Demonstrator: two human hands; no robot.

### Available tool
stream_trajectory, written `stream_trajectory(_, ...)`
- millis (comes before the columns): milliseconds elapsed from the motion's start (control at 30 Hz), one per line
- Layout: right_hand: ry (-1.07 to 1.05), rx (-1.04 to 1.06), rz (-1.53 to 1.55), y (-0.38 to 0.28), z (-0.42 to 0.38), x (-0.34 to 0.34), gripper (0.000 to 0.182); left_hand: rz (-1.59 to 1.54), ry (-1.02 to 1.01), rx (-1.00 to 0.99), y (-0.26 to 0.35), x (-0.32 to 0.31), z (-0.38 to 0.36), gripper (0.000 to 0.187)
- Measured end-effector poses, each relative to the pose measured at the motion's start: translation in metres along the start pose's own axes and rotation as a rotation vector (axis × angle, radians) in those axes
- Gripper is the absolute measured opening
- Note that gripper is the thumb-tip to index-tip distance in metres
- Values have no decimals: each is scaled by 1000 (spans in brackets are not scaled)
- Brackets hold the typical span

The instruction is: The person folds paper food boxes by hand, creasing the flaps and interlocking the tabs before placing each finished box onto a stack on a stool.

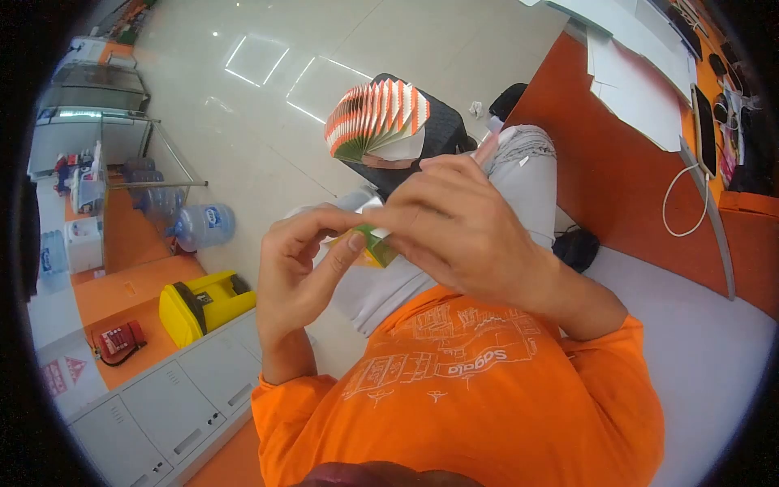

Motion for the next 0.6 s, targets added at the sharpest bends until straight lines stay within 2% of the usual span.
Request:
stream_trajectory(100,-31,23,131,3,-1,5,19,65,4,-52,5,0,-3,14)
stream_trajectory(200,20,-50,211,9,-3,4,20,-12,14,35,2,2,-2,13)
stream_trajectory(267,-5,-66,250,11,-4,0,20,146,-64,-48,10,-1,0,12)
stream_trajectory(433,-16,-120,348,17,2,-1,21,123,-22,-79,15,-2,-2,14)
stream_trajectory(500,-137,-373,551,35,-3,-13,21,148,-20,-98,18,-2,-2,15)
stream_trajectory(533,-134,-377,549,37,-2,-12,21,153,-11,-98,17,-1,-5,14)
stream_trajectory(600,-289,-373,686,33,-5,-23,22,153,-16,-88,16,-1,-11,15)
Point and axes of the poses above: each hand's wrist, its own z-axis towards the middle knuckle, its own x-axis out of the back of the hand, y = z × x, the point moved 8 cm from there along z, towards the middle knuckle, and after that the axes turned 2 degrees about x, right-handed, at the moved point
